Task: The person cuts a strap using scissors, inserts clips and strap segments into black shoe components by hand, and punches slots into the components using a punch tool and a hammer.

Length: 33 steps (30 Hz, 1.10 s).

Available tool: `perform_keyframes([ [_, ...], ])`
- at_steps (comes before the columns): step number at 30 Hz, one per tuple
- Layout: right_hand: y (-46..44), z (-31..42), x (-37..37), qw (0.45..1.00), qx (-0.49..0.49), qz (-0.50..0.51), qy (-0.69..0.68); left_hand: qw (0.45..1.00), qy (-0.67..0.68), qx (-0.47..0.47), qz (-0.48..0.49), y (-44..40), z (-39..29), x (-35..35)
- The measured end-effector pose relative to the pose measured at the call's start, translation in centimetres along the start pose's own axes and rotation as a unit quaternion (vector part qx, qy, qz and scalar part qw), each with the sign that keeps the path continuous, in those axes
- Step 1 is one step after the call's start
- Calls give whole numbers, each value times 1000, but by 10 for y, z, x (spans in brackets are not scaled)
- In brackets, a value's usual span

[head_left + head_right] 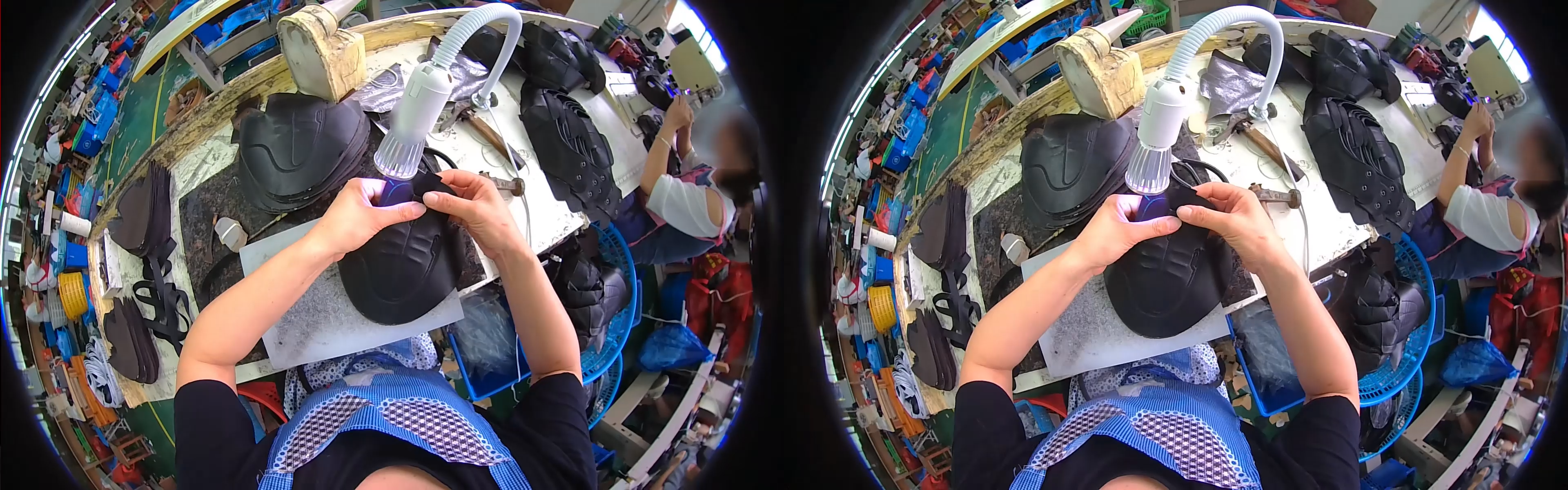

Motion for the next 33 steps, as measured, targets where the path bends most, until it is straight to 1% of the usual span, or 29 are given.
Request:
perform_keyframes([
  [2, -3, -6, -5, 1000, -10, -7, 16, 1000, 3, -1, 2, 1, -1, 0],
  [5, -2, -5, -1, 999, -35, -21, 20, 997, -77, -3, -13, 2, -3, 1],
  [8, -1, -9, 0, 999, -36, -30, 23, 997, -72, 3, -6, 7, -10, 0],
  [11, 10, -2, 2, 999, -14, -35, 25, 1000, -1, -11, 20, 12, -12, -1],
  [12, 13, 1, 6, 999, -8, -30, 26, 999, 43, -12, 23, 14, -12, -1],
  [14, 12, -9, 5, 1000, -12, -25, -10, 996, 81, -5, 29, 22, -16, -4],
  [15, 17, 1, 9, 999, -26, -19, 1, 995, 78, -32, 60, 26, -16, -12],
  [16, 20, 13, 12, 999, -41, -15, 11, 996, 55, -46, 61, 32, -19, -20],
  [18, -5, 17, -9, 993, -115, -37, 9, 998, 24, -33, 50, 46, -25, -38],
  [20, -40, 33, -29, 987, -150, -60, 4, 999, -7, -33, 38, 54, -20, -57],
  [22, -74, 51, -35, 979, -192, -66, 29, 998, -48, -34, 34, 60, -12, -74],
  [23, -91, 58, -29, 978, -184, -73, 62, 999, -29, -25, 31, 65, -14, -75],
  [24, -108, 63, -20, 978, -170, -102, 68, 996, -85, -13, 35, 69, -18, -81],
  [26, -143, 74, 2, 955, -214, -64, 193, 977, -211, 5, 12, 68, -15, -89],
  [27, -160, 83, 17, 943, -250, -49, 215, 979, -201, 17, 20, 64, -1, -93],
  [29, -203, 100, 46, 909, -320, -17, 267, 981, -172, 87, 0, 54, 17, -95],
  [30, -209, 113, 65, 842, -426, -27, 331, 976, -194, 100, 7, 52, 14, -97],
  [32, -236, 130, 99, 793, -509, -28, 333, 963, -238, 127, 19, 48, 10, -101],
  [33, -245, 139, 115, 774, -542, -24, 325, 961, -235, 142, 22, 49, 4, -100],
])
Point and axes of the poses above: each hand's wrist, its own y-axis away from the middle knuckle, its own x-axis out of the palm, z = x × y, the point moved 2 cm from there along -y, towards the middle knuckle, and after that the axes turned 11 degrees about -z, right-handed, at the moved point
